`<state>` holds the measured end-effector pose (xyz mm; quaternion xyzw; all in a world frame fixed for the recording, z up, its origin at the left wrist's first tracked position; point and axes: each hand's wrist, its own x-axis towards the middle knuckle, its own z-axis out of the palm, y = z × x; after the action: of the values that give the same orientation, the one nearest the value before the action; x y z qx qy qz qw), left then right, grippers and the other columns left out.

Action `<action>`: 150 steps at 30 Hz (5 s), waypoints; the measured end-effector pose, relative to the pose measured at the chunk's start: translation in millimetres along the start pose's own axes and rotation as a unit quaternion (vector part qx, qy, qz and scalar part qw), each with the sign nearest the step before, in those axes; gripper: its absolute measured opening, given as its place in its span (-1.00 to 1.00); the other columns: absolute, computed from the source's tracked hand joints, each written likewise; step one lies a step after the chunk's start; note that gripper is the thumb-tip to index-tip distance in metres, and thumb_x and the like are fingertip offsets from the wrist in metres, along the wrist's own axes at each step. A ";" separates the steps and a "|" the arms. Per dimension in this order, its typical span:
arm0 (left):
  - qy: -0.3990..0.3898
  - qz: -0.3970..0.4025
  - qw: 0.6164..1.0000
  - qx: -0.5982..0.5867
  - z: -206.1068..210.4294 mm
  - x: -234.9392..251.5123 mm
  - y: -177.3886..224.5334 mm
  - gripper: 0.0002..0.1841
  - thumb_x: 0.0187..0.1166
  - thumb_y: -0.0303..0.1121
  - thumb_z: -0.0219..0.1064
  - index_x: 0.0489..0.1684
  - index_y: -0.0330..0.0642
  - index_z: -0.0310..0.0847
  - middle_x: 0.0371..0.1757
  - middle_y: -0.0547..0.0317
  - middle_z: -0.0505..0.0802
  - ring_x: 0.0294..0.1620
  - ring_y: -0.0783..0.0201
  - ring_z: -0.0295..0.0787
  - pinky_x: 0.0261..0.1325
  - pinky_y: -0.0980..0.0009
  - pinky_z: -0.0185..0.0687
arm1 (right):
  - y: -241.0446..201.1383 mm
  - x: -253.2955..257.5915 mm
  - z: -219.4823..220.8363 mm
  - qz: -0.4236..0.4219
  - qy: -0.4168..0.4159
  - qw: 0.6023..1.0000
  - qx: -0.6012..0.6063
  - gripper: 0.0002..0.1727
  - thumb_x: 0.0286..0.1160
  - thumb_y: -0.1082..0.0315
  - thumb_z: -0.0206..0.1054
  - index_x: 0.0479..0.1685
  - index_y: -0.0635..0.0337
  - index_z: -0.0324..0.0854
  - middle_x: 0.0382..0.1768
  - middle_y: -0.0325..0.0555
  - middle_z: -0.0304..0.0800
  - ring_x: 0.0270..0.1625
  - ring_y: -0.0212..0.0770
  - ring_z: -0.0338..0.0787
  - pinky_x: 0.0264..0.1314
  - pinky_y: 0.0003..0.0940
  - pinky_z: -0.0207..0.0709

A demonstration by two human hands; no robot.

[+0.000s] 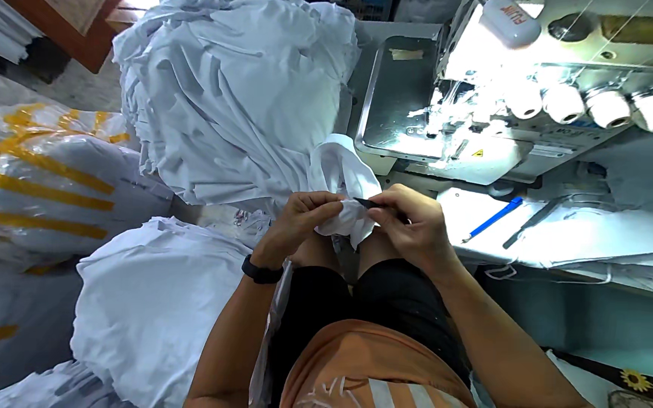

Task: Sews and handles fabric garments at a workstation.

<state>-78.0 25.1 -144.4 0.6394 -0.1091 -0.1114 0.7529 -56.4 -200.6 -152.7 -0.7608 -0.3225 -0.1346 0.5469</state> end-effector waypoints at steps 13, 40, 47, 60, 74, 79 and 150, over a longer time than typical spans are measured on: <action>0.193 -0.055 0.903 0.380 -14.8 11.1 9.9 -0.69 0.65 -0.36 0.35 0.17 -0.43 0.64 -0.07 -0.13 0.82 -0.29 0.19 0.77 -0.15 0.26 0.73 | 11.3 -4.7 7.5 -0.106 -0.131 0.978 -0.119 -0.81 0.19 0.62 0.37 -0.25 0.28 0.81 -0.24 0.00 0.85 -0.35 -0.14 0.81 -0.42 -0.25 0.64; 0.083 0.109 0.856 0.499 28.0 1.7 5.6 -0.83 0.55 -0.59 0.30 0.01 -0.41 0.67 -0.01 -0.15 0.76 -0.05 0.11 0.78 0.05 0.25 0.75 | -7.7 -48.9 18.3 -0.082 -0.140 0.980 -0.117 -0.81 0.32 0.56 0.27 -0.22 0.26 0.80 -0.46 -0.07 0.74 -0.55 -0.17 0.70 -0.59 -0.31 0.51; 0.052 0.279 0.755 0.591 32.6 -21.5 38.0 -0.89 0.55 -0.55 0.37 -0.19 -0.39 0.82 -0.18 -0.10 0.85 -0.10 0.11 0.81 0.04 0.37 0.70 | -13.3 -28.2 11.4 -0.151 -0.001 0.981 -0.121 -0.87 0.47 0.51 0.35 -0.18 0.33 0.82 -0.23 0.07 0.78 -0.34 -0.23 0.71 -0.37 -0.46 0.53; -0.064 0.215 0.711 0.666 11.3 -21.6 30.2 -0.76 0.62 -0.36 0.22 -0.13 -0.25 0.83 0.12 -0.12 0.84 0.21 -0.08 0.75 0.29 0.02 0.55 | -8.0 -16.9 7.3 -0.003 0.018 0.997 0.078 -0.94 0.29 0.56 0.48 -0.41 0.42 0.77 -0.15 -0.01 0.84 -0.16 -0.52 0.76 -0.07 -0.74 0.64; 0.046 0.252 0.867 0.428 -23.2 -31.6 9.3 -0.82 0.44 -0.45 0.55 -0.44 -0.38 0.72 -0.13 0.01 0.89 0.14 0.29 0.82 0.31 0.41 0.70 | -8.5 -16.9 -0.9 0.096 0.006 0.984 0.147 -0.86 0.28 0.54 0.44 -0.59 0.31 0.72 -0.23 -0.14 0.85 -0.28 -0.60 0.72 -0.24 -0.77 0.60; 0.054 0.342 0.780 0.521 -26.6 -39.2 0.1 -0.84 0.53 -0.43 0.51 -0.32 -0.31 0.66 -0.10 -0.02 0.87 0.19 0.14 0.81 0.46 0.23 0.61 | -4.9 -21.8 3.3 -0.041 0.042 0.997 0.046 -0.95 0.25 0.55 0.47 -0.46 0.39 0.76 -0.17 0.03 0.87 -0.14 -0.37 0.76 -0.06 -0.62 0.61; 0.100 0.150 0.906 0.382 75.0 52.8 -100.2 -0.75 0.29 -0.52 0.40 -0.07 -0.24 0.60 -0.44 0.11 0.78 -0.50 0.27 0.70 -0.47 0.37 0.60 | 63.8 -64.0 8.2 0.171 0.257 0.940 0.142 -0.89 0.53 0.54 0.33 -0.07 0.25 0.65 -0.45 -0.30 0.71 -0.60 -0.60 0.54 -0.58 -0.74 0.44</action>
<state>-53.7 -77.4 -230.3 0.8620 -0.1624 0.1174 0.4656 -65.2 -227.4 -239.0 -0.6583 -0.0516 -0.1827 0.7284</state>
